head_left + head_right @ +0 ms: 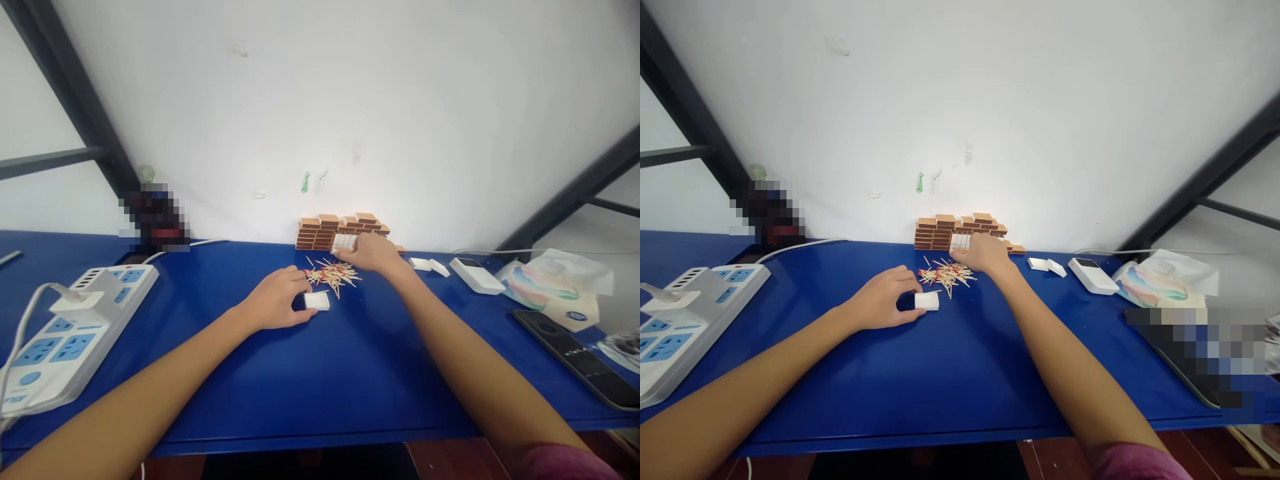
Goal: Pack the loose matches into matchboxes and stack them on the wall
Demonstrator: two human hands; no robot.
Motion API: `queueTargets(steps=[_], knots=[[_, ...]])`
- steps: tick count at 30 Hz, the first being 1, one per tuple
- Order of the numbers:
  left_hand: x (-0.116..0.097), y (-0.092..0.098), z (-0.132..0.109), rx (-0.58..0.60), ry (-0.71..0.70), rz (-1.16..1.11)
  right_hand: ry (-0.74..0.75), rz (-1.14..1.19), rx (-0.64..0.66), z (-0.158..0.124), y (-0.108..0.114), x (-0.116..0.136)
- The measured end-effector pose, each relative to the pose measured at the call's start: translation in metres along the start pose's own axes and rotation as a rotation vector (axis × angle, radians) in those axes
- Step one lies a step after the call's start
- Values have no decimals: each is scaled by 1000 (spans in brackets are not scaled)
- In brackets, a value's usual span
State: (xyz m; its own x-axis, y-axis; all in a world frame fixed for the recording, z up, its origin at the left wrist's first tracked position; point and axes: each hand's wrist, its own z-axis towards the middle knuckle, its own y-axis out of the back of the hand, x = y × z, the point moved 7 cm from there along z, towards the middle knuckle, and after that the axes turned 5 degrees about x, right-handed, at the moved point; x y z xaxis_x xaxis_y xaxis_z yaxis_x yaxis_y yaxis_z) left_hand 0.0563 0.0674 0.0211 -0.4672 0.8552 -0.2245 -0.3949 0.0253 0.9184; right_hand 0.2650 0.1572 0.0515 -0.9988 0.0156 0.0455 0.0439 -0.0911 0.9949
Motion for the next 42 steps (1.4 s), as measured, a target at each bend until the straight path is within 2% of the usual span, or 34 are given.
queueTargets(steps=[3,8,10,12,14,19,24,26,30,36,39,42], knots=[[1,-1,-1,5,7,-3,60,-117,-45,10,13,8],[0,1,-1,-1,2,9,105,-192,-269,2,33,11],[-1,1,0,-2,-4,12,193,-161,-246,-4,27,9],[-2,0,0,2,-6,14,261,-134,-161,-7,15,5],[-2,-1,0,9,-3,13,272,-145,-95,-7,4,1],[-1,0,0,0,0,1,252,-179,-117,-1,4,2],[0,-1,0,8,-2,10,356,-41,144,2,-8,3],[1,-1,0,10,-2,10,387,-32,194,1,-13,1],[1,-3,0,23,8,10,429,-49,183,3,-21,-2],[1,-2,0,21,11,5,400,-179,116,6,-26,-1],[1,-1,-1,14,7,10,411,-214,100,5,-22,2],[1,-2,-1,10,2,5,402,-255,14,3,-10,3]])
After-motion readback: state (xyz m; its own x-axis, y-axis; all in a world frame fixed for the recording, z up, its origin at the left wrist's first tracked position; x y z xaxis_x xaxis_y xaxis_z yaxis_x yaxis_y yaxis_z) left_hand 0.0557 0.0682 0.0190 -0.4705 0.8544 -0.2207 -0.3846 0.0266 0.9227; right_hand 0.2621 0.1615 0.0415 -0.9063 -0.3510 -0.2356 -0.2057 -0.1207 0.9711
